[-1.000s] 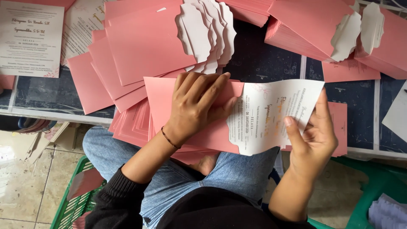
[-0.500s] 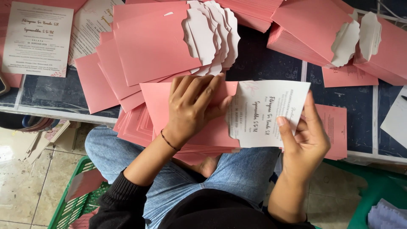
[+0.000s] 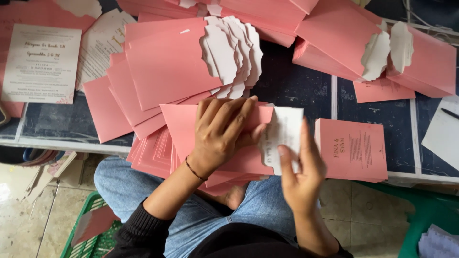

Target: Inserting printed invitation cards into pink envelopes at a print shop.

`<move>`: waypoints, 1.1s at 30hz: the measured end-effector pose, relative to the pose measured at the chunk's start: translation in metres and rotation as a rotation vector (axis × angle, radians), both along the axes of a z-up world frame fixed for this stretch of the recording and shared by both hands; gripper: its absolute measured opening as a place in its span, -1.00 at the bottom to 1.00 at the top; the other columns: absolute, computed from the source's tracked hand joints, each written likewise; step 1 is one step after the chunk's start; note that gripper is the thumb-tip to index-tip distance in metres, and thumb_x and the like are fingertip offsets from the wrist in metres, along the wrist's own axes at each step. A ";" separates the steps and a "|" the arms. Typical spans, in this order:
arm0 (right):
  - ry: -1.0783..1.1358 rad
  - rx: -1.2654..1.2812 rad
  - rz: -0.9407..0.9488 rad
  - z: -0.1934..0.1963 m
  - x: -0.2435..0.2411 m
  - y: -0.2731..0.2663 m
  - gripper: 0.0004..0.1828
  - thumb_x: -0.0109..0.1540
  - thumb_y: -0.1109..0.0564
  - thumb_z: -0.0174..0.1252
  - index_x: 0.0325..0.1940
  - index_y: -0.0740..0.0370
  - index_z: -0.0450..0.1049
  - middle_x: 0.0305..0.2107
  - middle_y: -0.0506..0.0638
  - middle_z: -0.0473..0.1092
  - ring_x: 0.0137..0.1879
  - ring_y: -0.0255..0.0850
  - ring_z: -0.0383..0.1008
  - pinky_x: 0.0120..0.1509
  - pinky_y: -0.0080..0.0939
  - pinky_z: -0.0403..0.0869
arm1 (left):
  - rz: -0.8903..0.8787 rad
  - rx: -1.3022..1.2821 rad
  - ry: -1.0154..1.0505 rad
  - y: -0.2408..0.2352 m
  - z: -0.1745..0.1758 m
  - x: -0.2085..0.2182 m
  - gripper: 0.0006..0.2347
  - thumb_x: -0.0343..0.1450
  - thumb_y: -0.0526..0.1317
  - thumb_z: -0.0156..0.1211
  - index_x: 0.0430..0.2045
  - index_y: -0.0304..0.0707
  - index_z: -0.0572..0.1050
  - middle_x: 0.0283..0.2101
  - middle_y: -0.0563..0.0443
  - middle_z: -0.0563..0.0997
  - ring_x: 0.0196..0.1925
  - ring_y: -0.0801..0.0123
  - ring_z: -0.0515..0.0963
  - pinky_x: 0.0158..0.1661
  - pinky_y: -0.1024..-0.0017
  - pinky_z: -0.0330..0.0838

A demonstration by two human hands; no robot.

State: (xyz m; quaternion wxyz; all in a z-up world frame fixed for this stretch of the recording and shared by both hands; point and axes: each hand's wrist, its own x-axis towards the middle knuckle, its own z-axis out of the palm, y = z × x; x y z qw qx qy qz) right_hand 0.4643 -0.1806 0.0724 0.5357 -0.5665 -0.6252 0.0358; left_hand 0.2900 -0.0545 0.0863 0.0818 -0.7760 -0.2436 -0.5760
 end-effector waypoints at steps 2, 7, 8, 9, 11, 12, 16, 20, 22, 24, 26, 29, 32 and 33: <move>-0.113 -0.115 -0.040 0.008 -0.017 -0.006 -0.38 0.40 0.31 0.19 0.55 0.32 0.25 0.24 0.32 0.52 0.05 -0.01 0.70 -0.06 -0.17 0.67 | 0.014 -0.140 0.081 -0.011 0.011 0.003 -0.64 0.48 -0.13 0.55 0.07 -0.38 0.67 -0.03 -0.09 0.67 -0.14 0.19 0.60 -0.02 0.19 0.49; -0.013 -0.152 0.078 -0.004 -0.041 0.000 -0.26 0.45 0.24 0.04 0.65 0.53 -0.06 0.57 0.49 0.10 0.58 0.27 0.36 0.58 0.08 0.45 | -0.061 -0.063 0.165 0.002 0.025 0.007 -0.61 0.50 -0.10 0.57 0.11 -0.40 0.65 0.02 -0.12 0.66 -0.16 0.19 0.59 -0.06 0.22 0.47; 0.048 -0.158 0.122 -0.008 -0.042 0.000 -0.29 0.48 0.20 -0.01 0.65 0.56 -0.07 0.59 0.50 0.04 0.67 0.29 0.20 0.70 0.16 0.32 | -0.073 -0.049 0.180 0.005 0.030 0.009 -0.61 0.50 -0.12 0.58 0.10 -0.41 0.65 0.02 -0.13 0.66 -0.16 0.18 0.60 -0.04 0.21 0.49; 0.050 -0.149 0.086 -0.006 -0.044 0.008 -0.29 0.48 0.20 -0.01 0.65 0.56 -0.07 0.59 0.50 0.04 0.67 0.29 0.20 0.70 0.16 0.32 | -0.107 -0.038 0.180 0.012 0.031 0.010 -0.61 0.50 -0.12 0.58 0.10 -0.41 0.65 0.02 -0.13 0.66 -0.16 0.18 0.60 -0.04 0.21 0.49; 0.179 -0.142 0.244 -0.003 -0.046 0.026 -0.18 0.50 0.14 -0.02 0.65 0.60 -0.28 0.57 0.58 0.01 0.67 0.33 0.18 0.71 0.15 0.28 | -0.073 0.022 0.253 0.026 0.034 0.012 -0.62 0.50 -0.14 0.60 0.12 -0.40 0.65 0.01 -0.12 0.66 -0.16 0.21 0.61 -0.03 0.20 0.51; 0.184 -0.133 0.214 -0.006 -0.046 0.027 -0.18 0.50 0.14 -0.02 0.65 0.60 -0.28 0.57 0.58 0.01 0.67 0.33 0.18 0.71 0.15 0.28 | -0.102 0.031 0.256 0.029 0.032 0.013 -0.62 0.50 -0.14 0.60 0.12 -0.40 0.65 0.01 -0.12 0.66 -0.16 0.21 0.61 -0.03 0.20 0.51; 0.200 -0.218 0.370 -0.013 -0.037 0.038 0.00 0.48 0.09 0.03 0.65 0.56 -0.54 0.62 0.62 -0.30 0.76 0.36 -0.18 0.81 0.29 0.01 | -0.127 0.002 0.283 0.046 0.023 0.016 -0.64 0.49 -0.14 0.58 0.08 -0.39 0.66 -0.04 -0.10 0.65 -0.17 0.20 0.59 -0.05 0.22 0.50; 0.152 -0.347 0.336 -0.015 -0.031 0.046 -0.02 0.47 0.07 0.09 0.68 0.52 -0.40 0.66 0.53 -0.31 0.79 0.24 -0.18 0.81 0.18 0.01 | -0.096 -0.055 0.376 0.063 -0.005 0.010 -0.60 0.46 -0.08 0.54 0.11 -0.34 0.68 -0.02 -0.05 0.62 -0.17 0.24 0.54 -0.02 0.23 0.45; 0.186 -0.346 0.327 -0.013 -0.018 0.055 -0.06 0.45 0.08 0.14 0.71 0.46 -0.27 0.56 0.52 -0.07 0.57 0.30 0.15 0.51 0.20 0.33 | -0.107 0.039 0.326 0.080 -0.022 0.015 -0.67 0.50 -0.04 0.46 0.00 -0.32 0.69 -0.14 -0.06 0.62 -0.22 0.20 0.59 -0.12 0.23 0.44; 0.211 -0.336 0.315 -0.020 0.000 0.059 -0.09 0.44 0.09 0.19 0.74 0.39 -0.13 0.47 0.50 0.16 0.36 0.37 0.48 0.21 0.24 0.64 | -0.120 0.143 0.266 0.092 -0.041 0.019 -0.70 0.54 -0.01 0.39 -0.11 -0.32 0.70 -0.27 -0.07 0.62 -0.28 0.16 0.64 -0.22 0.22 0.42; 0.215 -0.319 0.232 -0.036 0.020 0.057 -0.27 0.39 0.20 0.18 0.66 0.24 0.19 0.37 0.22 0.32 0.34 0.15 0.55 0.23 0.05 0.67 | -0.103 0.081 0.299 0.100 -0.063 0.020 -0.72 0.54 -0.07 0.39 -0.12 -0.37 0.69 -0.27 -0.12 0.62 -0.25 0.14 0.64 -0.18 0.23 0.44; 0.019 -0.254 -0.082 -0.038 0.066 0.040 -0.46 0.43 0.18 0.11 0.52 0.28 0.38 0.27 0.24 0.37 0.36 0.20 0.51 0.28 0.11 0.65 | -0.080 -0.044 0.354 0.113 -0.092 0.018 -0.70 0.42 -0.04 0.50 -0.13 -0.25 0.71 -0.27 -0.03 0.64 -0.20 0.20 0.66 -0.15 0.29 0.42; -0.268 -0.208 -0.339 -0.075 0.134 0.025 -0.47 0.40 0.27 0.17 0.49 0.33 0.43 0.23 0.29 0.40 0.41 0.29 0.39 0.42 0.27 0.48 | -0.037 -0.050 0.370 0.115 -0.098 0.018 -0.69 0.36 -0.04 0.54 -0.14 -0.22 0.71 -0.27 -0.01 0.66 -0.20 0.21 0.67 -0.15 0.28 0.43; -0.264 -0.211 -0.336 -0.085 0.144 0.022 -0.47 0.40 0.27 0.17 0.49 0.33 0.43 0.23 0.29 0.40 0.41 0.29 0.39 0.42 0.27 0.48 | -0.035 -0.053 0.374 0.115 -0.096 0.018 -0.69 0.36 -0.04 0.54 -0.14 -0.22 0.71 -0.27 -0.01 0.66 -0.20 0.21 0.67 -0.15 0.28 0.43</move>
